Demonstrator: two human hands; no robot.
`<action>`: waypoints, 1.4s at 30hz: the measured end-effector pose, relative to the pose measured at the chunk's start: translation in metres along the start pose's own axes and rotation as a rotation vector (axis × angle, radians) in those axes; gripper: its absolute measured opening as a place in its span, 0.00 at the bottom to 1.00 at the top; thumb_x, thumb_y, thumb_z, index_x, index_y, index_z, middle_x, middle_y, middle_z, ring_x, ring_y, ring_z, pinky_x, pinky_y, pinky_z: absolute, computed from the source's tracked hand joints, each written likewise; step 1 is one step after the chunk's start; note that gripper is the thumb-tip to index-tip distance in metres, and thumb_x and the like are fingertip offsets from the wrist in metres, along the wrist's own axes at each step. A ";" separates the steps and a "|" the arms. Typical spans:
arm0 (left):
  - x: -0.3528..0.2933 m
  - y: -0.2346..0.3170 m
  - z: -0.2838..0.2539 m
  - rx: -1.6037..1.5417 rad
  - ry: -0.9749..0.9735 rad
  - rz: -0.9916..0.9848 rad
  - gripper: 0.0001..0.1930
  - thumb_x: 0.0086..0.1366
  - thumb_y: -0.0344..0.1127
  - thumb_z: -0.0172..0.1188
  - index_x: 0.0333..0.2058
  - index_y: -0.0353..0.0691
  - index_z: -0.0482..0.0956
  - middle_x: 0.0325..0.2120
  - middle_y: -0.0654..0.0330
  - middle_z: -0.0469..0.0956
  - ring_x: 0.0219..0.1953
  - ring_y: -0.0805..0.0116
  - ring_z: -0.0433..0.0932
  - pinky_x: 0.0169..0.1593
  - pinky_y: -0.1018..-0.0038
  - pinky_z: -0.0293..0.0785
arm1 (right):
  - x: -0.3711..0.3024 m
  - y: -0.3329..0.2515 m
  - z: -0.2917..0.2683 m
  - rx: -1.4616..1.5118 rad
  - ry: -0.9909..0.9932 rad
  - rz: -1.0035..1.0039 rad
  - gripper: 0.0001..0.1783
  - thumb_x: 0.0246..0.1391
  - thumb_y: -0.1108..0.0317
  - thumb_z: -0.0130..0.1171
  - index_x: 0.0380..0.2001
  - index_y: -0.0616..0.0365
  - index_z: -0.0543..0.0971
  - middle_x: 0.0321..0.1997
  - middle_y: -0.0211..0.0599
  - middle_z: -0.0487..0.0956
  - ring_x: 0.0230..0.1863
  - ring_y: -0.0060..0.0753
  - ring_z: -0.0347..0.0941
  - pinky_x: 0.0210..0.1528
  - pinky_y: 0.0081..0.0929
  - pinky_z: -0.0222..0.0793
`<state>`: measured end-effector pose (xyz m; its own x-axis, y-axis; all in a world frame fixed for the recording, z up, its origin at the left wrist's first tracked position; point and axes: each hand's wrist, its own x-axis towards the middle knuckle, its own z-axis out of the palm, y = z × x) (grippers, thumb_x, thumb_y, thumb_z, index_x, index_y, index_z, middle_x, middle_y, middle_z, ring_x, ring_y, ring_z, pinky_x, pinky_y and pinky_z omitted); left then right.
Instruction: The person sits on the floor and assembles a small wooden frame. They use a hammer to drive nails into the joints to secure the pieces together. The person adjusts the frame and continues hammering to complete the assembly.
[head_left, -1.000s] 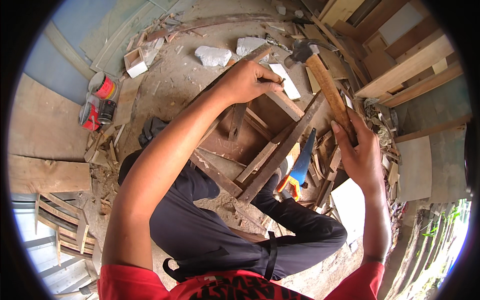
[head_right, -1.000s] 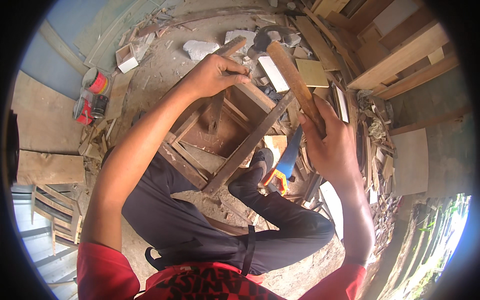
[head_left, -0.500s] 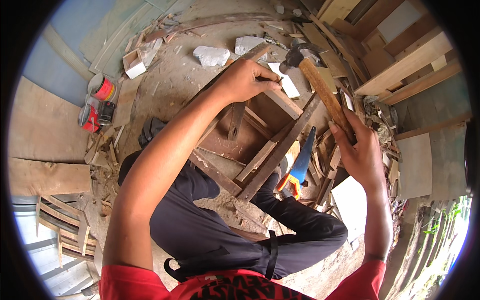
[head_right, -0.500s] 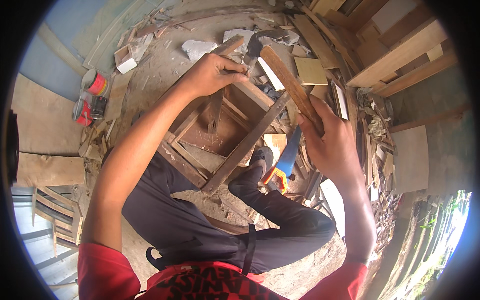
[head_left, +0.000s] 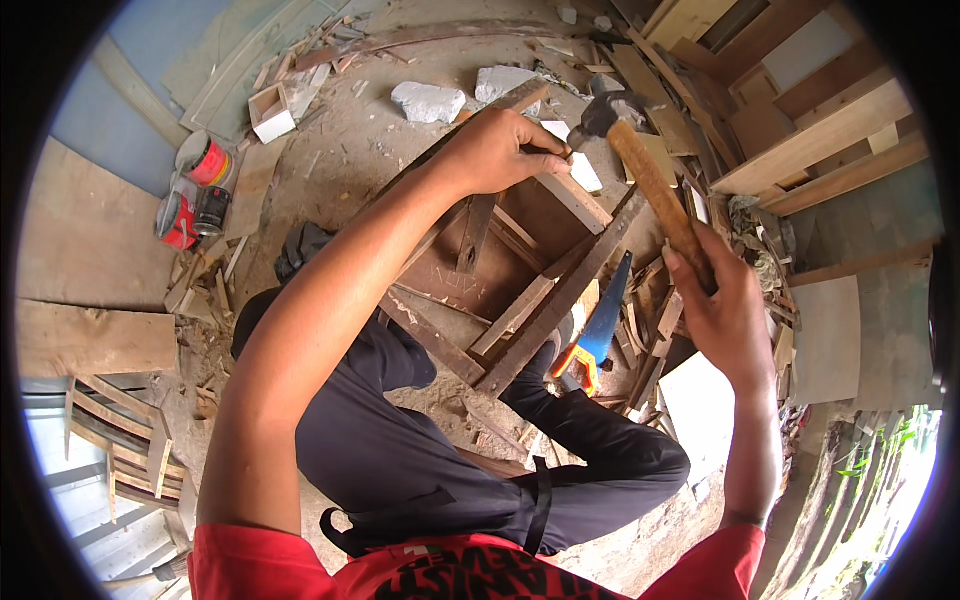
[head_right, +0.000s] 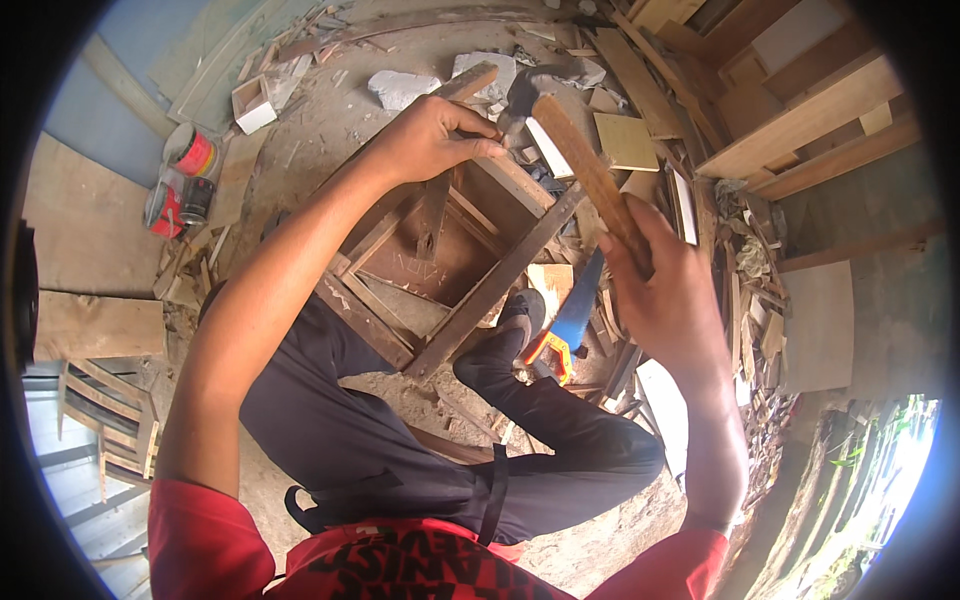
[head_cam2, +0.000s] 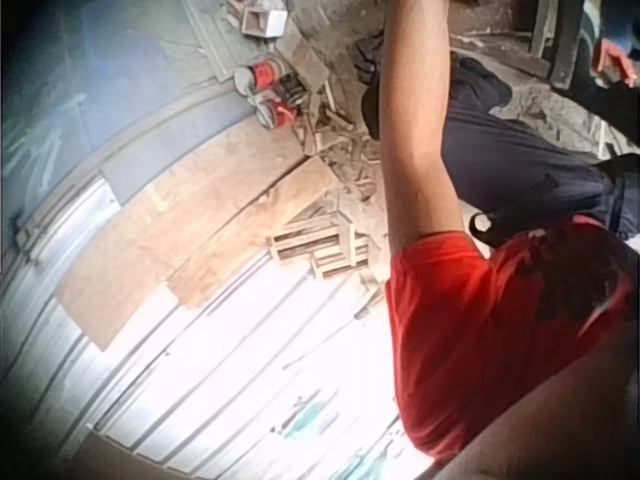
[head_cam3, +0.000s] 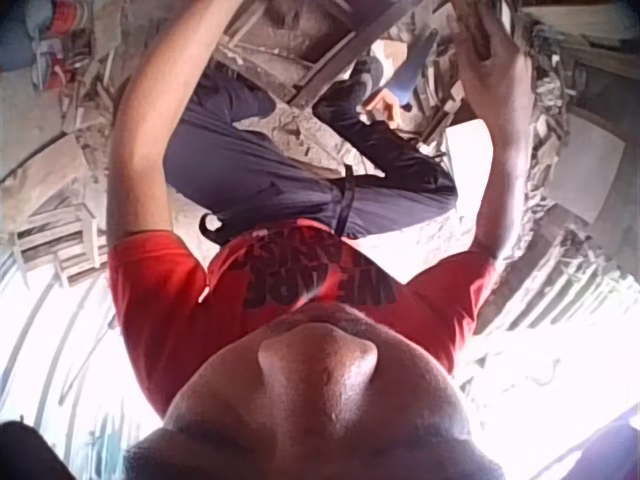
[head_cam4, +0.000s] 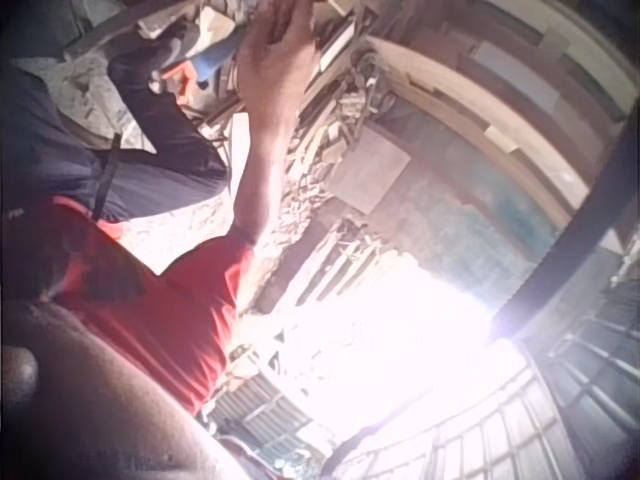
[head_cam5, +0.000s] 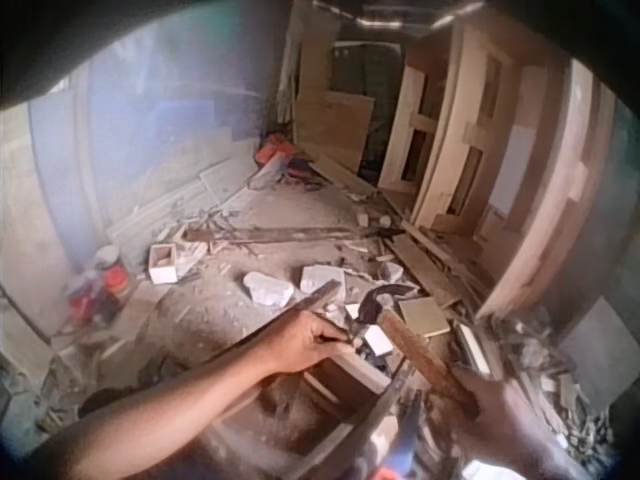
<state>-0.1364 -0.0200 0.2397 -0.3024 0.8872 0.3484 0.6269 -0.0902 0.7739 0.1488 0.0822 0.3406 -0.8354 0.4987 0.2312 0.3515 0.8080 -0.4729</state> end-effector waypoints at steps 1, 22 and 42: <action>-0.002 -0.001 -0.001 0.014 0.007 0.011 0.17 0.61 0.43 0.70 0.43 0.37 0.86 0.42 0.52 0.86 0.46 0.66 0.84 0.53 0.72 0.76 | 0.001 0.001 -0.002 0.001 -0.035 0.002 0.22 0.62 0.67 0.61 0.54 0.69 0.73 0.30 0.55 0.81 0.29 0.37 0.81 0.34 0.31 0.73; 0.002 -0.004 0.002 0.009 0.029 0.005 0.16 0.58 0.46 0.71 0.39 0.42 0.88 0.37 0.56 0.87 0.43 0.66 0.85 0.49 0.72 0.78 | -0.005 -0.003 -0.001 -0.019 -0.039 0.035 0.22 0.61 0.67 0.61 0.54 0.68 0.74 0.32 0.57 0.82 0.33 0.51 0.83 0.36 0.35 0.74; 0.002 -0.007 0.005 -0.061 0.023 0.003 0.13 0.62 0.37 0.69 0.40 0.32 0.85 0.37 0.57 0.86 0.43 0.71 0.82 0.53 0.74 0.74 | -0.002 -0.007 -0.001 -0.010 -0.053 0.051 0.24 0.62 0.67 0.59 0.57 0.71 0.71 0.38 0.61 0.82 0.41 0.55 0.83 0.42 0.36 0.75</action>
<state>-0.1379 -0.0152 0.2324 -0.3176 0.8763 0.3622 0.5827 -0.1209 0.8036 0.1487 0.0761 0.3442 -0.8371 0.5227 0.1616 0.3984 0.7849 -0.4746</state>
